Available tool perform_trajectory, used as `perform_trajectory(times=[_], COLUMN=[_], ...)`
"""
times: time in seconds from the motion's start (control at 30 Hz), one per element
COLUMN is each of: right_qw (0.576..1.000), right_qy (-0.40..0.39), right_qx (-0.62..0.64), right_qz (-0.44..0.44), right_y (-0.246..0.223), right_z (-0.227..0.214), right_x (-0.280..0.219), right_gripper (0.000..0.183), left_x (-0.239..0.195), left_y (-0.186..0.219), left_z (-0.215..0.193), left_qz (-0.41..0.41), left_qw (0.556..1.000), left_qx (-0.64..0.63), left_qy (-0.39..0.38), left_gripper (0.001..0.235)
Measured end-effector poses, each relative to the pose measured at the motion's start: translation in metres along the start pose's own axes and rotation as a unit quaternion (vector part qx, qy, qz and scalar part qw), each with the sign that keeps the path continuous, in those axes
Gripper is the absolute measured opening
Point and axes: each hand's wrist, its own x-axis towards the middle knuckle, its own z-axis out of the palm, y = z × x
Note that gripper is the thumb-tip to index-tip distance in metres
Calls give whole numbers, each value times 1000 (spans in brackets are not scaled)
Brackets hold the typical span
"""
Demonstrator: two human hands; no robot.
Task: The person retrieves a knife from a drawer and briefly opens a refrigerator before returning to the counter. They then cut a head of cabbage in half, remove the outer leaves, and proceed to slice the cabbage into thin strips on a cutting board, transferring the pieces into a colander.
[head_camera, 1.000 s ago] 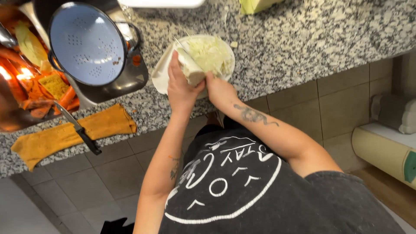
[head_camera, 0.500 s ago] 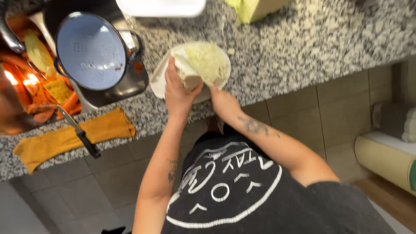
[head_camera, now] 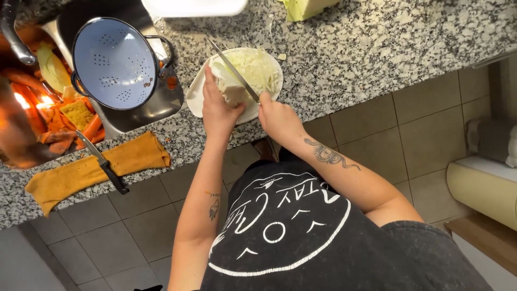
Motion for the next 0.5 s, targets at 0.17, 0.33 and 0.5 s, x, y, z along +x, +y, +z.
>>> perform_trajectory(times=[0.17, 0.33, 0.5], right_qw=[999, 996, 997], right_qy=[-47, -84, -78], right_qx=[21, 23, -7], right_qz=[-15, -17, -19], right_y=[-4, 0, 6], right_z=[-10, -9, 22], right_x=[9, 20, 40], right_gripper=[11, 12, 9], left_x=[4, 5, 6], left_y=[-4, -4, -9], left_z=[0, 0, 8], left_qz=[-7, 0, 11], left_qw=[1000, 1000, 1000], left_qx=[-22, -26, 5], left_qy=[11, 13, 21], left_gripper=[117, 114, 113])
